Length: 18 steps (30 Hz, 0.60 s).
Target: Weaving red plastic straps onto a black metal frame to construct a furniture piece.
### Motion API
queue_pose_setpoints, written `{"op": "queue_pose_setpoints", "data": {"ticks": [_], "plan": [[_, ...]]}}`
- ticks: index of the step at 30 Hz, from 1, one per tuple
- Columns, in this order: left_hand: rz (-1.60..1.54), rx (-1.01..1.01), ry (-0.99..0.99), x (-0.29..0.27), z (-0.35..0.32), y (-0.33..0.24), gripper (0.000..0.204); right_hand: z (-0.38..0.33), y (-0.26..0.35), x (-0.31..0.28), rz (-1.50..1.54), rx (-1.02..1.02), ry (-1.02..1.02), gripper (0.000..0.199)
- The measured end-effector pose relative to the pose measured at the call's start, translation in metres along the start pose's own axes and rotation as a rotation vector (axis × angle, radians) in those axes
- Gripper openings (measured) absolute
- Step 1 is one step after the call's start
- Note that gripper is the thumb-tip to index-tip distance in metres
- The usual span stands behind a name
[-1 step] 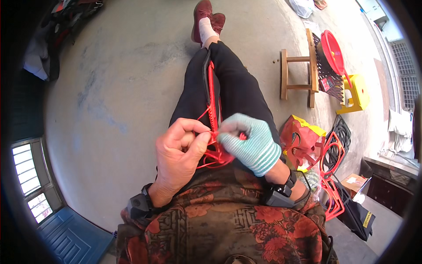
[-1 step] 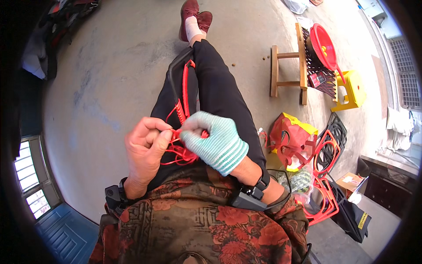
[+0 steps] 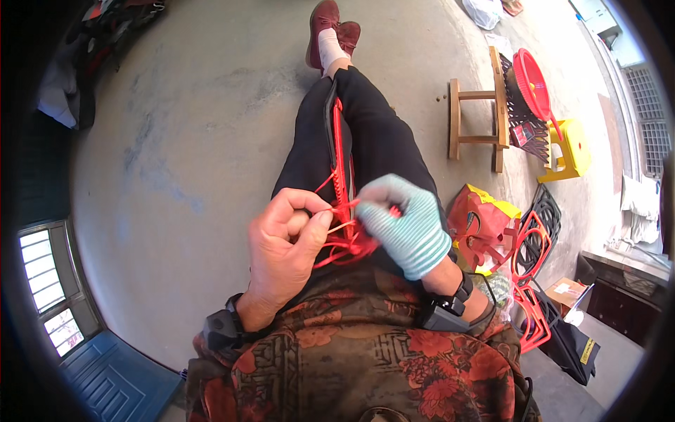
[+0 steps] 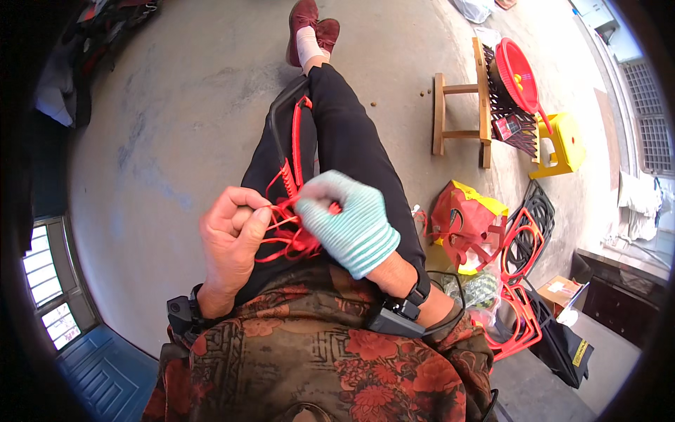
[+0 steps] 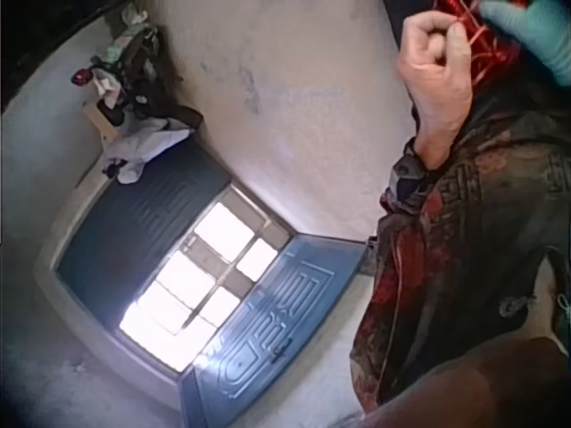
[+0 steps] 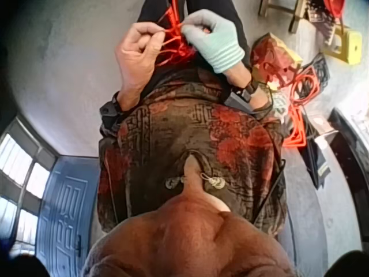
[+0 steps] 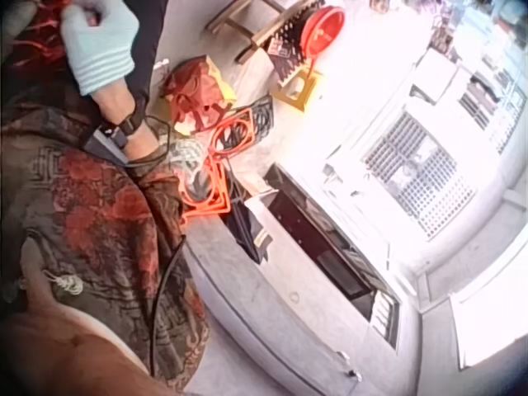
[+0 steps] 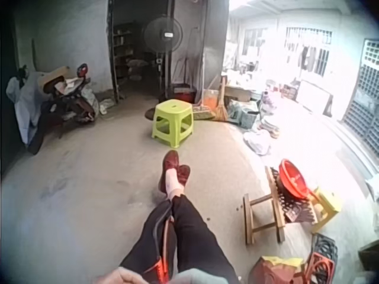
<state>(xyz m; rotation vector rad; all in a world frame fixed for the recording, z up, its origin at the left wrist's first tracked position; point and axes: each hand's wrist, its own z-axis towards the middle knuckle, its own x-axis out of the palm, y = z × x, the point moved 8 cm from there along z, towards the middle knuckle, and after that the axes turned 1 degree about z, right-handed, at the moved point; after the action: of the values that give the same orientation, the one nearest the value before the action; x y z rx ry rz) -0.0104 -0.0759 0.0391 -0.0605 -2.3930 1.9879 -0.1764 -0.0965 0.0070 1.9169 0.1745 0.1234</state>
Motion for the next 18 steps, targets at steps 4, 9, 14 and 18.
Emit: {"op": "queue_pose_setpoints", "data": {"ticks": [4,9,14,18], "plan": [[-0.248,-0.139,0.009,0.003,-0.004,0.018,0.009,0.001,-0.021,-0.018,0.471,0.211,-0.242,0.015],[-0.254,-0.154,0.0,-0.005,-0.002,0.014,0.028,0.004,-0.018,-0.031,0.474,0.168,-0.273,0.019],[-0.035,-0.056,0.052,-0.001,0.0,0.008,0.033,0.007,-0.005,-0.037,0.229,-0.052,-0.309,0.021],[0.012,-0.028,0.018,-0.008,-0.001,0.002,0.025,0.003,0.018,-0.04,0.014,-0.114,-0.332,0.027]]}}
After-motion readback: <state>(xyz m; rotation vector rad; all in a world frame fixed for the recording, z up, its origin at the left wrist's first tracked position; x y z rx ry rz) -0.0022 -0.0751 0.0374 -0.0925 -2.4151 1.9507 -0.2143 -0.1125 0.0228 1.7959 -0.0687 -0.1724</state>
